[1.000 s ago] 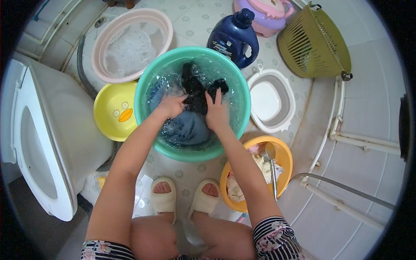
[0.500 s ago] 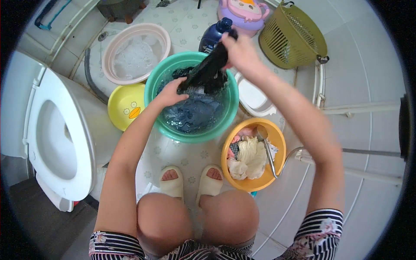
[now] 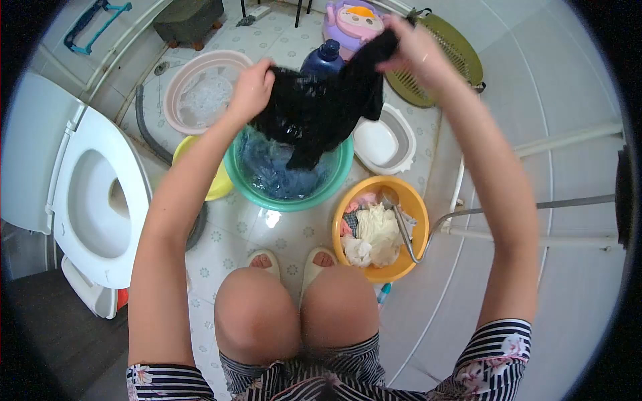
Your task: The person washes clothes by hand in buckets, scrubbing items in soapy water and rinsing them under a faucet.
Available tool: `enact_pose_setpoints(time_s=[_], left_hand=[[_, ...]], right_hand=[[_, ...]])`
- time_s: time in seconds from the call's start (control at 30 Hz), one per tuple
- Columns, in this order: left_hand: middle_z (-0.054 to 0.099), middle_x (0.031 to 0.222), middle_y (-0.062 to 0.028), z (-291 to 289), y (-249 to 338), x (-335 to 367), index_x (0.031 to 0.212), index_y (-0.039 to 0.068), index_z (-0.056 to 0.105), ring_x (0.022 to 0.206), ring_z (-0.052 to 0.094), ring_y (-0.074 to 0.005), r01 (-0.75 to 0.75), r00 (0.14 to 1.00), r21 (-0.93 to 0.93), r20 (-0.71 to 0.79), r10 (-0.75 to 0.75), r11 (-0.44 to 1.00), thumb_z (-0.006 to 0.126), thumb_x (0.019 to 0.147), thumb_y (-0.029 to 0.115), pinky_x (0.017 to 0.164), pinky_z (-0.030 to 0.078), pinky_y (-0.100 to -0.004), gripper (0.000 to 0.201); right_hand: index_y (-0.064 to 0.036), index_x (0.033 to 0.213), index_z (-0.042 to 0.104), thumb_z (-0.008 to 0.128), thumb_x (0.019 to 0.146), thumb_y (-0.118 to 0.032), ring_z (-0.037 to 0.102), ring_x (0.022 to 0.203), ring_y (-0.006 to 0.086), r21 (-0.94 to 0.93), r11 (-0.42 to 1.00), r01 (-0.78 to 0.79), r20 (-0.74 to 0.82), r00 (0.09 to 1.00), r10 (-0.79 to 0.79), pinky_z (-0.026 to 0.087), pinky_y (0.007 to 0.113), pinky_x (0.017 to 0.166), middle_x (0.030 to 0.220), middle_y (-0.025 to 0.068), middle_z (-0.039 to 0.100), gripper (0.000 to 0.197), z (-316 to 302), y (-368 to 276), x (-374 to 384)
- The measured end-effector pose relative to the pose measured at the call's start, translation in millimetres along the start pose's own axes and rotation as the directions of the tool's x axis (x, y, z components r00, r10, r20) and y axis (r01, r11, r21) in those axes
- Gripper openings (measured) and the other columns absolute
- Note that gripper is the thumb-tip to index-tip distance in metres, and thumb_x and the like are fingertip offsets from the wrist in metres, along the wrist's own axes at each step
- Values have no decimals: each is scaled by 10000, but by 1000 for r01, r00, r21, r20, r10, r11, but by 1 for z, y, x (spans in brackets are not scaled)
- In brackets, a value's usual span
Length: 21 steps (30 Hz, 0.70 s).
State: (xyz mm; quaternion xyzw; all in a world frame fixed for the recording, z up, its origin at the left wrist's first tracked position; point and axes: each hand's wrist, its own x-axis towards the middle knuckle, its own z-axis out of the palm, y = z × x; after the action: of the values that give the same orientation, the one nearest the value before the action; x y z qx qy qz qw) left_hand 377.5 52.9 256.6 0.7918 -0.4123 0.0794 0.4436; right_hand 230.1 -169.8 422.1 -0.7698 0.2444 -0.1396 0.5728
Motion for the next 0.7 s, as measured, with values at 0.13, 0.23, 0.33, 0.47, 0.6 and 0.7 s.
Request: enact_pose_setpoints(time_s=[0.13,0.23,0.33,0.47,0.6,0.7], left_hand=[[545,1011,-244,31,-48,-55,923,23,537,914,533,-428,113,993,161,26,-118,981,480,844,90,744,443,-489,118],[461,1229,-188,58,-100,-101,937,67,542,1028,493,-413,103,949,351,246,-197,931,548,765,86,829,447,-476,173],[244,1477,-146,89,-119,-128,1013,116,520,1317,254,-415,-67,753,426,615,-234,902,618,726,140,1036,255,-571,304],[263,1489,-83,134,-138,-157,1330,167,422,1375,221,-325,-205,610,627,682,-403,751,608,752,140,1094,195,-544,608],[434,1385,-123,152,-190,-165,1349,97,423,1267,423,-269,106,473,602,669,-573,791,593,772,244,1091,267,-386,620],[475,1343,-129,169,-185,-151,1328,57,437,1249,433,-287,-72,479,409,814,-328,910,571,797,301,1068,309,-382,600]], right_hand=[[-7,1052,433,454,931,-434,612,603,237,-286,953,-99,80,989,126,556,356,525,858,154,589,444,17,116,-10],[-79,1173,494,477,897,-358,584,994,364,-731,673,109,205,977,65,463,458,833,1067,236,573,393,59,199,-24],[-282,1391,345,571,824,-480,434,1178,431,-884,413,220,290,950,116,359,519,982,1445,167,270,642,105,265,-36],[-344,1427,271,530,849,-494,254,1314,432,-881,293,370,384,923,-14,173,565,1075,1514,114,166,652,152,329,-30],[-256,1419,309,467,895,-457,339,1273,386,-847,415,333,408,907,105,232,545,1049,1434,134,306,582,186,373,-20],[-148,1304,475,489,890,-394,466,1171,352,-880,380,285,387,894,225,367,494,963,1247,171,501,482,171,407,8]])
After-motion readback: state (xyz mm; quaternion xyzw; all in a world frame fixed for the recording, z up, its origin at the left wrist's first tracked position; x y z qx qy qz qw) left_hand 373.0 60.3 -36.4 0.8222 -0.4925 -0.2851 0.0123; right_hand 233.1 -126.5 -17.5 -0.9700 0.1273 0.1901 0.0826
